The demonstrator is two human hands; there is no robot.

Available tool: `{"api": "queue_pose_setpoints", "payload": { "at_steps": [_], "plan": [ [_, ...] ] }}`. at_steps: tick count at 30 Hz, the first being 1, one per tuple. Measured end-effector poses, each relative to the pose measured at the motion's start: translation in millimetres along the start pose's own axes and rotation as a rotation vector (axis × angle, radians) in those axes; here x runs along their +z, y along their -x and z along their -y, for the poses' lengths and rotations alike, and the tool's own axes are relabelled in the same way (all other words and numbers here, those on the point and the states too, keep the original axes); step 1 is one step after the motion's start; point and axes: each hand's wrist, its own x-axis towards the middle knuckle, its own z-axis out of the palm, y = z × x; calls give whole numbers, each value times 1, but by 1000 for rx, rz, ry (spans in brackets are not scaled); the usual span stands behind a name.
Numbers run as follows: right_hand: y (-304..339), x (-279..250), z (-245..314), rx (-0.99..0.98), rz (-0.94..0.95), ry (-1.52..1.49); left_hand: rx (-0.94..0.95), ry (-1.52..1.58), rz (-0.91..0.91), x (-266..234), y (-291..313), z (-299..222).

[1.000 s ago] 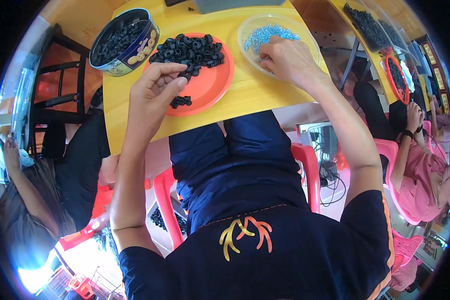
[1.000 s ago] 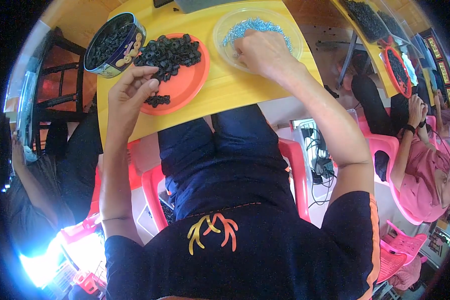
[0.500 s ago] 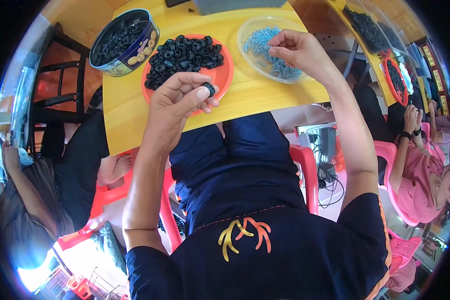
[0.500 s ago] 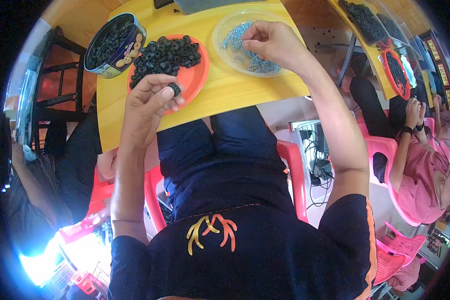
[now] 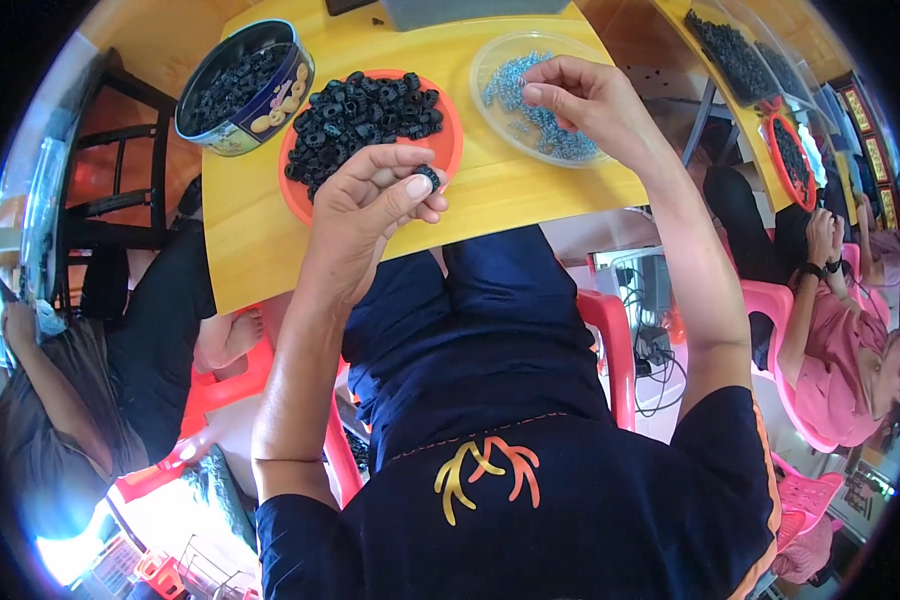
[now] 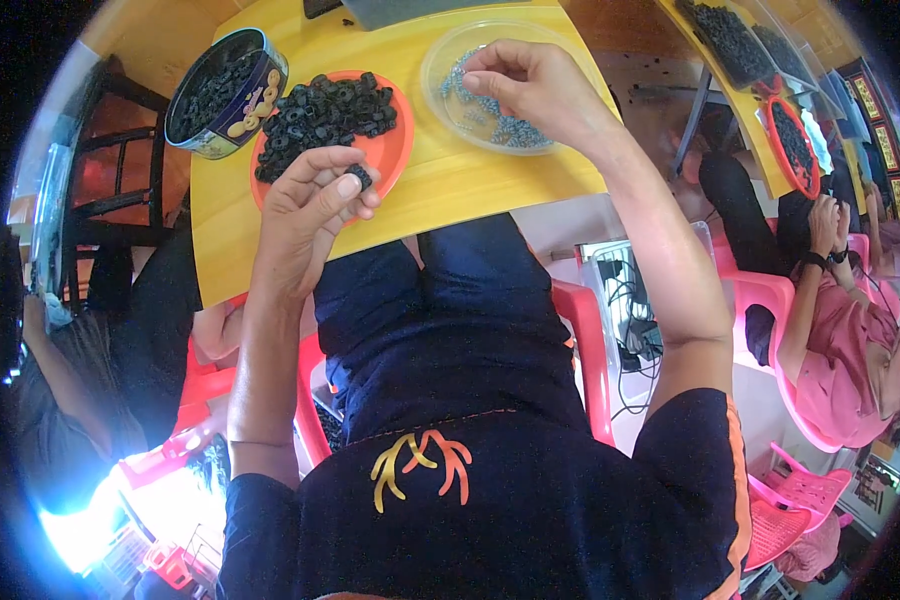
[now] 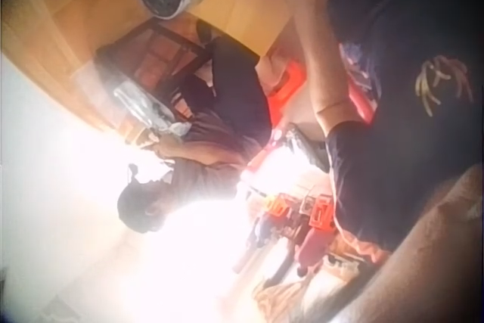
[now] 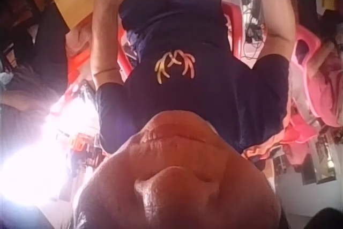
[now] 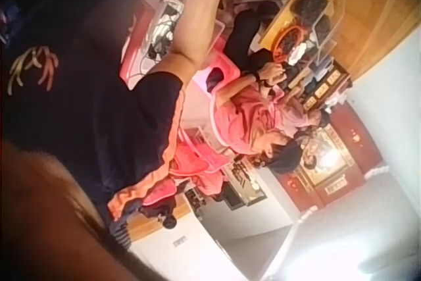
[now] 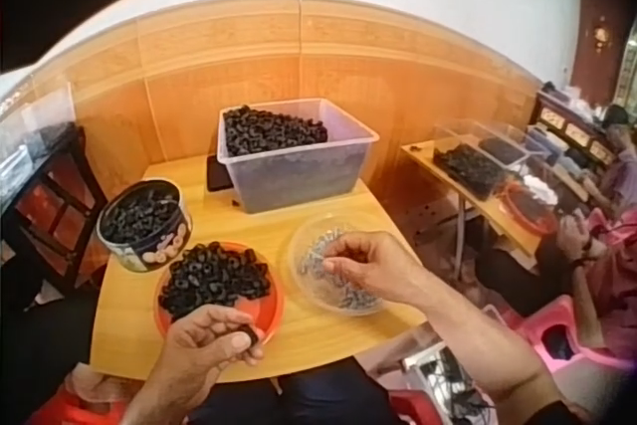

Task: The person assembles cord locks by picking up black plastic pieces and small insert components from dishes and fitting the pieces together by hand.

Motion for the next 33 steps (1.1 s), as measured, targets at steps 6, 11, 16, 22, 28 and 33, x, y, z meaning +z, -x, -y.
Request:
{"api": "queue_pose_setpoints", "payload": {
  "at_steps": [6,11,16,22,28,33],
  "plan": [
    [16,10,22,-47,90,-169,11,59,-45,13,-4,-6],
    [33,22,49,-58,131,-213,76,287,-18,15,-10,0],
    [43,39,59,-202,122,-146,41,482,53,14,-5,4],
    [46,46,67,-219,138,-44,62,456,30,15,-1,1],
    [49,49,73,-197,127,-18,80,454,1,15,0,4],
    [49,45,84,-116,187,9,165,185,-28,15,2,3]
  ]
}}
